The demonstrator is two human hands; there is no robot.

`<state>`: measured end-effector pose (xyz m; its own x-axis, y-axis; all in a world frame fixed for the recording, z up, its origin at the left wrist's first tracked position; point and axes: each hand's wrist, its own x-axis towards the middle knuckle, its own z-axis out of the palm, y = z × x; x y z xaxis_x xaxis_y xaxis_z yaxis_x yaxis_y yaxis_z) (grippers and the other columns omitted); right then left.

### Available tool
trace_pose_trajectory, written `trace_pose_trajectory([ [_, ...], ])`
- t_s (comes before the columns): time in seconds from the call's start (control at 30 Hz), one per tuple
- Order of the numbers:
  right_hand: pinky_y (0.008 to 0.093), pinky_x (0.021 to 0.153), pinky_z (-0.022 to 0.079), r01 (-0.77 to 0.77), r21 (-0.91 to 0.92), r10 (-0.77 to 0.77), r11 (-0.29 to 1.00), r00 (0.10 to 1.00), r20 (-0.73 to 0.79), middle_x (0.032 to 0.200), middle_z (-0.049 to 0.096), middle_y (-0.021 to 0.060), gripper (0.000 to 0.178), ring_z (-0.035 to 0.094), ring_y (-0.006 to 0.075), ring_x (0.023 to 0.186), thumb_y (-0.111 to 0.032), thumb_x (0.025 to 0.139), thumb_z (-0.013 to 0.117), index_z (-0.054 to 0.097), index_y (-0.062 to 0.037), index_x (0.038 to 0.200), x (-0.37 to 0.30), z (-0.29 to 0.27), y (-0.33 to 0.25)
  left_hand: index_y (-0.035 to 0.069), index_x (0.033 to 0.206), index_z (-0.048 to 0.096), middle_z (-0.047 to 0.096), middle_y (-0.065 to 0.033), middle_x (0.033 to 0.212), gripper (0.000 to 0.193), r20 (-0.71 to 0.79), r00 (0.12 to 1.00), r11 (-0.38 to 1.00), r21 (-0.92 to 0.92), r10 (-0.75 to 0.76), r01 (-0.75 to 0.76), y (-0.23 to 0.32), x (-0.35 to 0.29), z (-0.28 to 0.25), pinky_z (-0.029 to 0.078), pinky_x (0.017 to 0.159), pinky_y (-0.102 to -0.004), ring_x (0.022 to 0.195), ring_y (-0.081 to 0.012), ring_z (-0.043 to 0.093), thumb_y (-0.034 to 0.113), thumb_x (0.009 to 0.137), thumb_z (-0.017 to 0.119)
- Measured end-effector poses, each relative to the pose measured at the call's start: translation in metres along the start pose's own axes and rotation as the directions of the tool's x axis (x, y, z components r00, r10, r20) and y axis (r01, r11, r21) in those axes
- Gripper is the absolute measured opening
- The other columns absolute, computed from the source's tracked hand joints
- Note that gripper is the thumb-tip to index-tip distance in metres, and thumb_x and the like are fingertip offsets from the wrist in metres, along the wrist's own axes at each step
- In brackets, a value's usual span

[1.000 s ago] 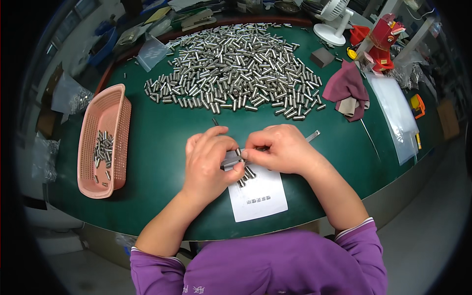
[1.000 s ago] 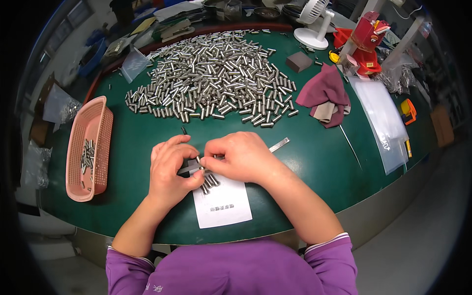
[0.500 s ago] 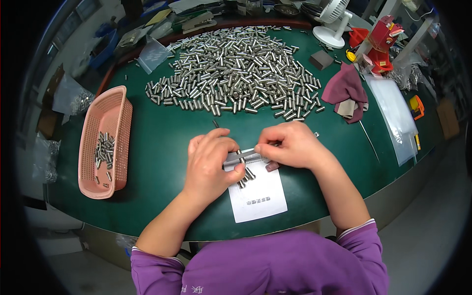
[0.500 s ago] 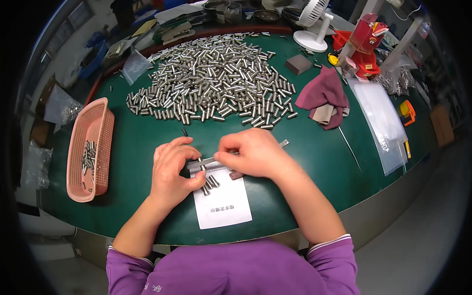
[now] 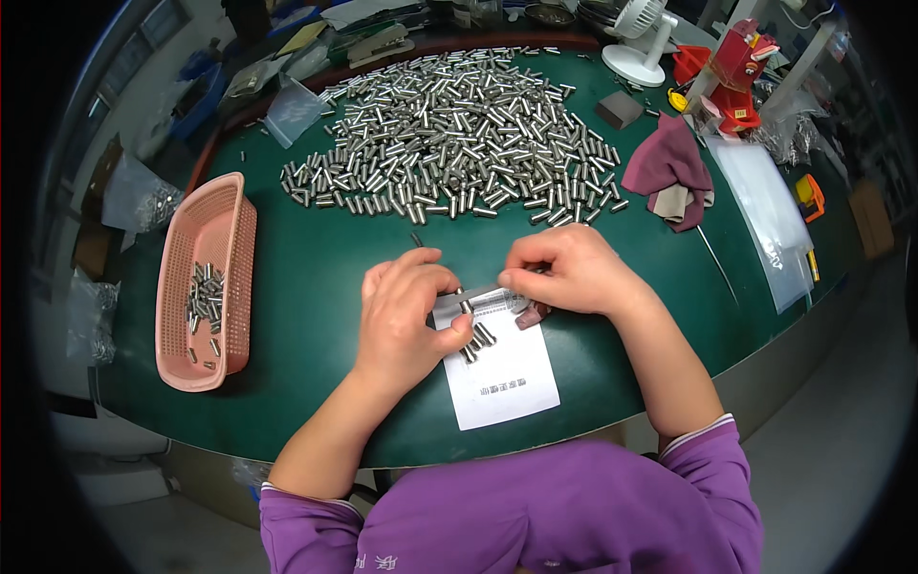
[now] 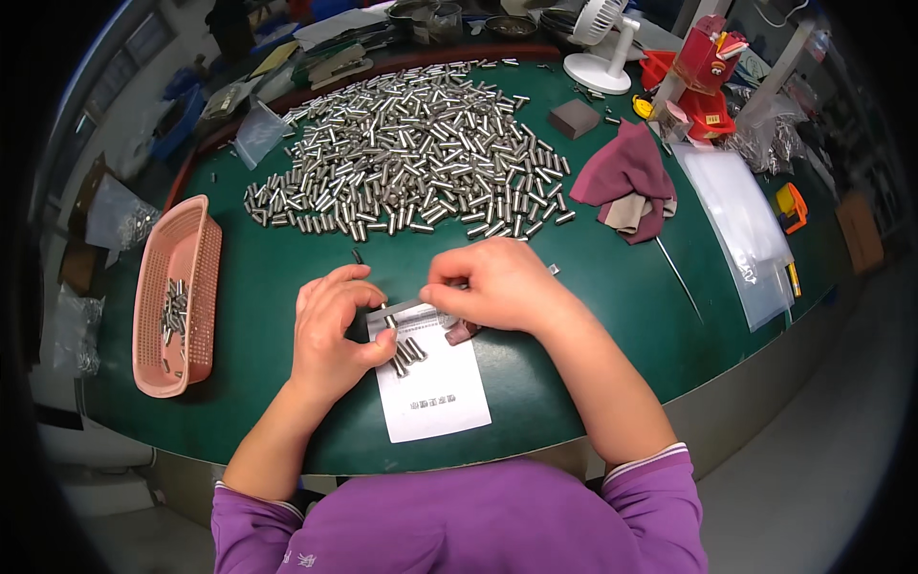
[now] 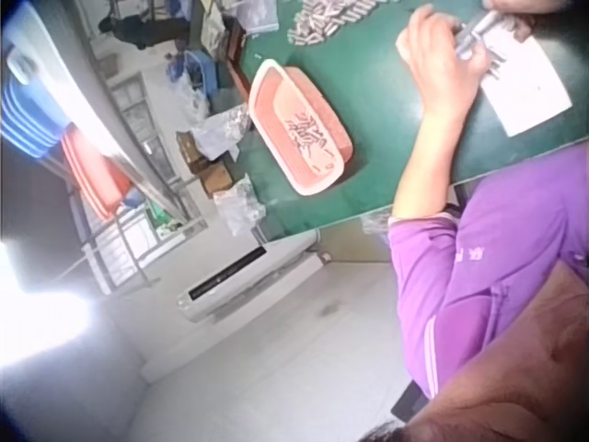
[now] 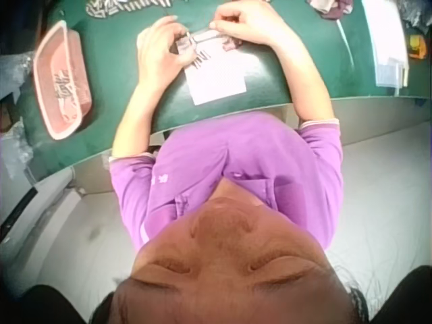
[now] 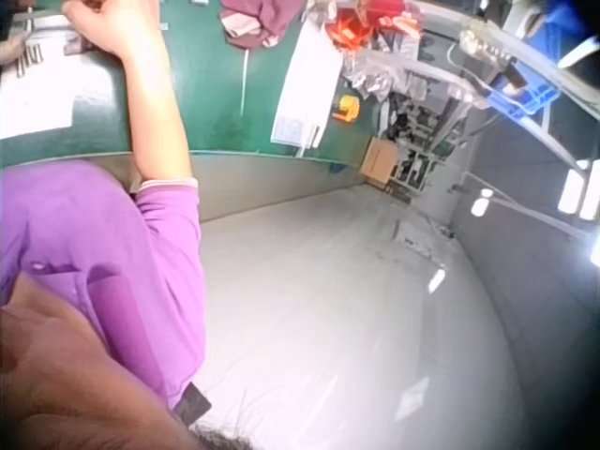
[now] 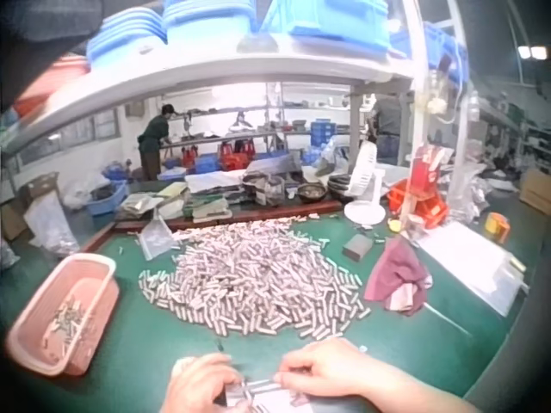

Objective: The person sits at a green workbench and sorts small cylindrical metal parts. They pick up the parts from a large pile, measure them with a caliper, and place them into a pink basket or onto a white paper. The person handles the parts one by one, occasionally using a tool to assist in the sorting process.

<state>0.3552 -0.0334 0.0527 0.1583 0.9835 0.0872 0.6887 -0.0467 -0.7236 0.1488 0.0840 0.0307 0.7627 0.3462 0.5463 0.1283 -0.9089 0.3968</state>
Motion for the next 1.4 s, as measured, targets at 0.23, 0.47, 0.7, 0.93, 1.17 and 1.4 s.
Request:
trace_pose_trajectory([
  [0.23,0.0353,0.058,0.050,0.081,-0.049,-0.082,0.996,0.996,-0.018,0.068,0.067,0.0067,0.019,0.066,0.0248,0.062,-0.031,0.082,0.069,0.071,-0.0119,0.080,0.000,0.016,-0.008,0.009,0.088,0.061,0.067,-0.0031,0.092,0.035,0.015,1.000,0.999,-0.033,-0.003,0.003,0.001,0.000,0.006,0.042,0.091,-0.0425,0.111,-0.0294,0.063,0.008,0.058,0.080],
  [0.47,0.0394,0.063,0.051,-0.187,-0.248,0.152,0.950,0.976,-0.154,0.068,0.066,0.0076,0.022,0.065,0.0275,0.066,-0.032,0.082,0.068,0.070,-0.0104,0.077,-0.005,-0.027,0.019,0.009,0.089,0.060,0.067,-0.0038,0.098,0.035,0.091,0.990,0.988,-0.106,-0.104,0.114,0.006,-0.005,0.005,0.041,0.093,-0.0433,0.114,-0.0303,0.060,0.011,0.061,0.080],
  [0.7,0.0395,0.069,0.051,0.016,-0.418,-0.101,0.908,0.978,-0.183,0.080,0.067,0.0074,0.017,0.065,0.0276,0.080,-0.025,0.082,0.070,0.070,-0.0080,0.081,-0.003,-0.004,0.021,0.006,0.096,0.063,0.058,-0.0102,0.121,0.039,0.246,0.965,0.989,-0.085,-0.095,0.119,0.015,-0.013,0.012,0.038,0.099,-0.0449,0.123,-0.0313,0.050,0.015,0.063,0.082],
  [0.93,0.0388,0.081,0.048,0.129,-0.364,-0.187,0.923,0.974,-0.128,0.089,0.062,0.0055,0.013,0.059,0.0268,0.092,-0.021,0.076,0.073,0.070,-0.0088,0.081,-0.010,-0.007,0.009,0.003,0.105,0.062,0.056,-0.0138,0.119,0.054,0.316,0.936,0.985,-0.028,-0.155,0.172,0.022,-0.011,-0.008,0.039,0.099,-0.0446,0.119,-0.0328,0.050,0.022,0.061,0.088],
  [1.17,0.0382,0.085,0.042,0.298,-0.245,-0.290,0.923,0.955,0.070,0.089,0.058,0.0033,0.011,0.054,0.0246,0.096,-0.019,0.071,0.073,0.067,-0.0104,0.075,-0.017,0.007,-0.005,0.000,0.118,0.056,0.058,-0.0146,0.110,0.061,0.499,0.833,0.954,-0.037,-0.241,0.298,0.030,-0.015,-0.031,0.045,0.093,-0.0410,0.105,-0.0321,0.057,0.019,0.069,0.085],
  [1.4,0.0384,0.087,0.042,0.290,-0.265,-0.255,0.920,0.954,0.159,0.093,0.058,0.0042,0.016,0.054,0.0258,0.100,-0.019,0.069,0.076,0.066,-0.0103,0.077,-0.018,0.011,-0.013,0.004,0.139,0.044,0.061,-0.0073,0.105,0.080,0.376,0.908,0.954,-0.154,-0.185,0.258,0.025,-0.030,-0.010,0.049,0.085,-0.0380,0.087,-0.0230,0.058,0.010,0.069,0.083],
])
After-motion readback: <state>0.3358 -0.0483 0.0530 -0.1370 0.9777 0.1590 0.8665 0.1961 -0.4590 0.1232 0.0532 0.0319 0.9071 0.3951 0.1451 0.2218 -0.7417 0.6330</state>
